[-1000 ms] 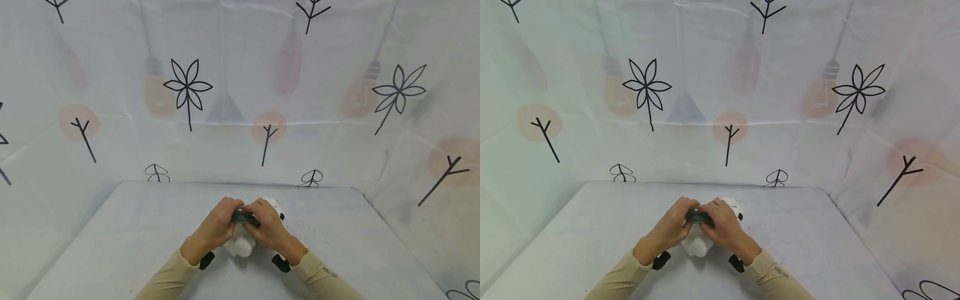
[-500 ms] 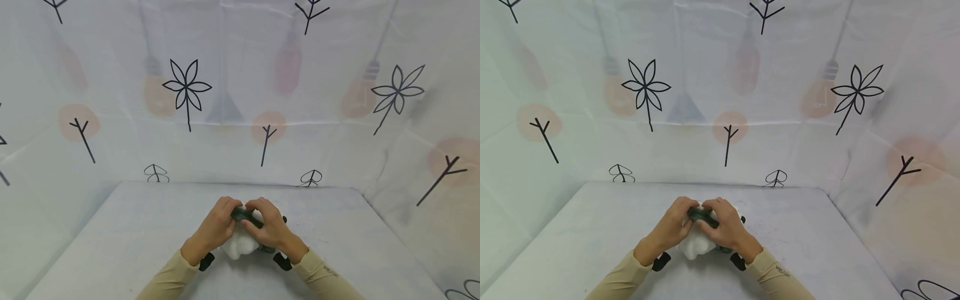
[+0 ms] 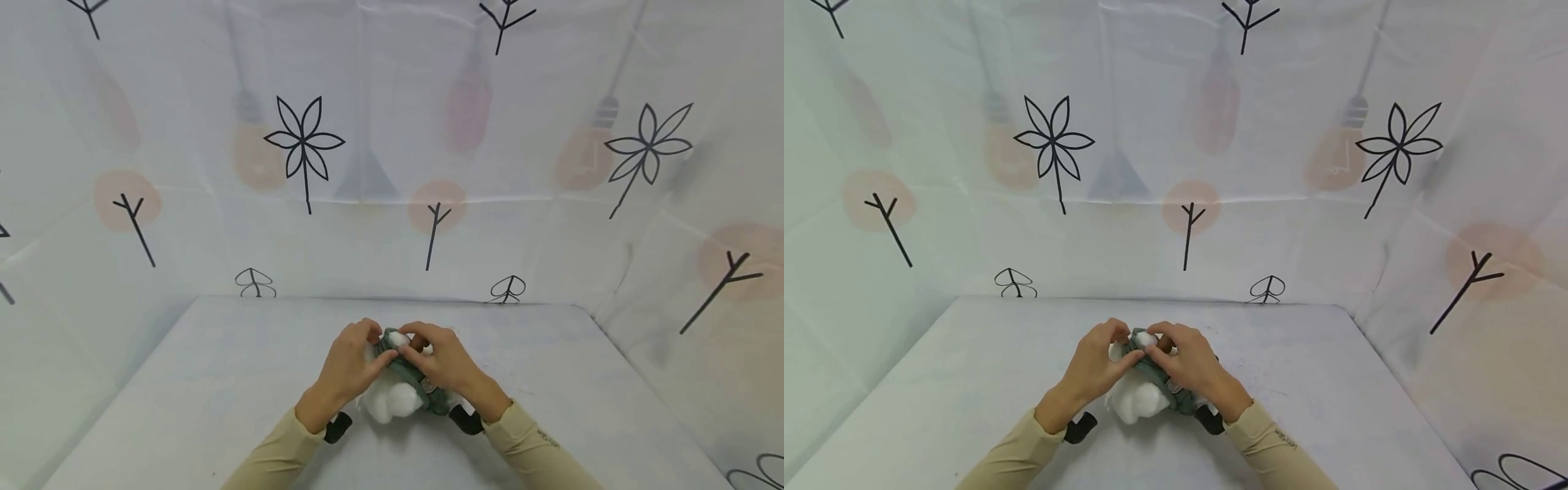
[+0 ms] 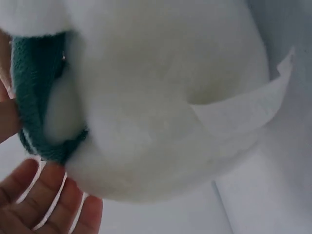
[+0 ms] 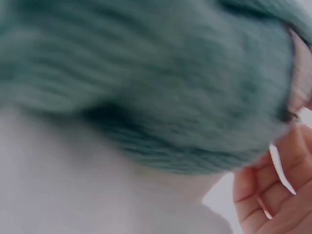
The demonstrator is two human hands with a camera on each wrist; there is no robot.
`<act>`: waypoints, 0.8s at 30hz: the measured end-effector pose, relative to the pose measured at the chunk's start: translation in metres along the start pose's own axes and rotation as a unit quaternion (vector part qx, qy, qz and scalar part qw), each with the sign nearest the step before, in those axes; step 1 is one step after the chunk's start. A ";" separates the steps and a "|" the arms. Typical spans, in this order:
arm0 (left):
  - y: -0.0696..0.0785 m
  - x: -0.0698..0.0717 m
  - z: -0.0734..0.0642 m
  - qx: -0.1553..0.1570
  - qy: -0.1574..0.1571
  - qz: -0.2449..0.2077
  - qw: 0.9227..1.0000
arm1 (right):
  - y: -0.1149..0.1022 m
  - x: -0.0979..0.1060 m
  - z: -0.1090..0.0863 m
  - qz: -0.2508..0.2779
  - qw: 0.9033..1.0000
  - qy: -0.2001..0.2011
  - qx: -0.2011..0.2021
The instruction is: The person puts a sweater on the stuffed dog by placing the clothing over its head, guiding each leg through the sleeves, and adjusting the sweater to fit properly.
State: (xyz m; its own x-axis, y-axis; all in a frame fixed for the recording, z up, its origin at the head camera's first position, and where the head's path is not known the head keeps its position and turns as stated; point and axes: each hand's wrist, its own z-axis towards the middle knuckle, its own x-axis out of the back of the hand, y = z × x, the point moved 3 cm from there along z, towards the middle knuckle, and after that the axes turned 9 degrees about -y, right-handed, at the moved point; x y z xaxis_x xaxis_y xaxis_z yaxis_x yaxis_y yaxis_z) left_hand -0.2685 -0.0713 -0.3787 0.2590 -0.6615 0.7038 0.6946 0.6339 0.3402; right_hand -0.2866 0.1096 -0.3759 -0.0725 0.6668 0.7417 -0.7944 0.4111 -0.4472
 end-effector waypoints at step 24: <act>0.001 -0.004 0.000 -0.044 0.026 0.118 0.992 | 0.006 0.008 -0.004 0.009 0.995 0.088 -0.052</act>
State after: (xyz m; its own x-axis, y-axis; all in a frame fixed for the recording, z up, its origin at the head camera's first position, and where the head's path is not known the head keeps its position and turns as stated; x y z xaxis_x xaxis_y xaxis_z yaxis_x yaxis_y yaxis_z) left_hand -0.2683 -0.0682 -0.3813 0.4542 -0.5206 0.7230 0.6657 0.7376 0.1128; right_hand -0.2896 0.1200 -0.3742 0.0273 0.7690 0.6387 -0.7265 0.4541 -0.5157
